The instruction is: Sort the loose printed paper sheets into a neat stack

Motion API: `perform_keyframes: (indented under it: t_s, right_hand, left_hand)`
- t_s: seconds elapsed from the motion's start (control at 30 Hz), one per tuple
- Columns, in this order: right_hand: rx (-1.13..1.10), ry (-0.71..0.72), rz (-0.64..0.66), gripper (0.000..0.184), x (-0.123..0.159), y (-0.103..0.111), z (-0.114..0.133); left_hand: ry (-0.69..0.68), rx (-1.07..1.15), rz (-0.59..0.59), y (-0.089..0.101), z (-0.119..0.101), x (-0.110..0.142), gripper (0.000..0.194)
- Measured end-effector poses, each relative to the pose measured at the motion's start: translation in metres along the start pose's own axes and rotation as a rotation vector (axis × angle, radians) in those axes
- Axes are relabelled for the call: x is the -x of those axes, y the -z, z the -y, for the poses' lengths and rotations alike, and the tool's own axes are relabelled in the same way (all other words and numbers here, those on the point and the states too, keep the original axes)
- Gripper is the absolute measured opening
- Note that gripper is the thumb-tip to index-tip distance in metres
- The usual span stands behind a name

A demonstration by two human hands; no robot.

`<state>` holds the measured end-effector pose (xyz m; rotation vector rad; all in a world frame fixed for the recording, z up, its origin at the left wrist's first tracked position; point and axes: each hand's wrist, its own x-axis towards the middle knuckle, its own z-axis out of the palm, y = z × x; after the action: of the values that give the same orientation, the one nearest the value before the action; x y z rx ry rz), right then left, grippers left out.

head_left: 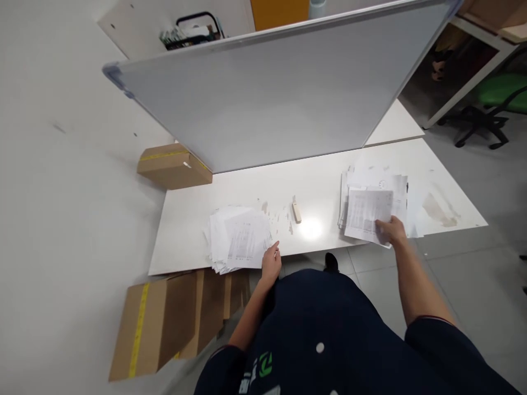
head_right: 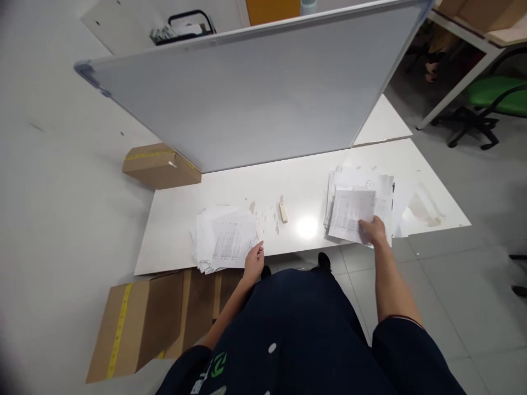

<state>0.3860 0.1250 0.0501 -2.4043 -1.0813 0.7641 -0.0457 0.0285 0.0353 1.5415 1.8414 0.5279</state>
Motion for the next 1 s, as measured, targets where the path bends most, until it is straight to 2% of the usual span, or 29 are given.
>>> perform_keyframes:
  t_s: [0.13, 0.2, 0.27, 0.33, 0.4, 0.53, 0.63, 0.7, 0.83, 1.0]
  right_hand:
    - [0.124, -0.120, -0.064, 0.051, -0.014, 0.021, 0.005]
    - [0.172, -0.117, -0.110, 0.061, -0.013, 0.022, 0.011]
    - [0.195, -0.064, -0.133, 0.064, -0.006, 0.015, 0.020]
    - [0.198, 0.030, -0.098, 0.060, 0.007, -0.002, 0.032]
    - [0.191, 0.146, -0.010, 0.052, 0.027, -0.029, 0.045]
    - [0.170, 0.384, 0.241, 0.044, 0.080, -0.091, 0.071]
    - [0.161, 0.560, 0.427, 0.040, 0.119, -0.125, 0.086]
    - [0.170, 0.642, 0.514, 0.038, 0.137, -0.136, 0.092]
    - [0.221, 0.714, 0.613, 0.036, 0.154, -0.140, 0.096]
    - [0.276, 0.725, 0.674, 0.035, 0.159, -0.140, 0.095]
  left_hand:
    - [0.096, -0.045, -0.165, 0.017, 0.010, 0.009, 0.036]
    - [0.172, -0.132, -0.262, 0.027, 0.015, 0.010, 0.034]
    - [0.277, -0.244, -0.362, 0.038, 0.022, 0.009, 0.034]
    - [0.408, -0.347, -0.447, 0.048, 0.030, 0.008, 0.041]
    - [0.555, -0.404, -0.501, 0.057, 0.038, 0.005, 0.053]
    - [0.771, -0.337, -0.486, 0.069, 0.054, 0.001, 0.069]
    - [0.802, -0.273, -0.465, 0.073, 0.064, 0.000, 0.069]
    - [0.787, -0.246, -0.464, 0.075, 0.070, 0.001, 0.066]
    - [0.739, -0.170, -0.486, 0.081, 0.078, 0.001, 0.051]
    - [0.689, -0.076, -0.535, 0.096, 0.091, 0.000, 0.033]
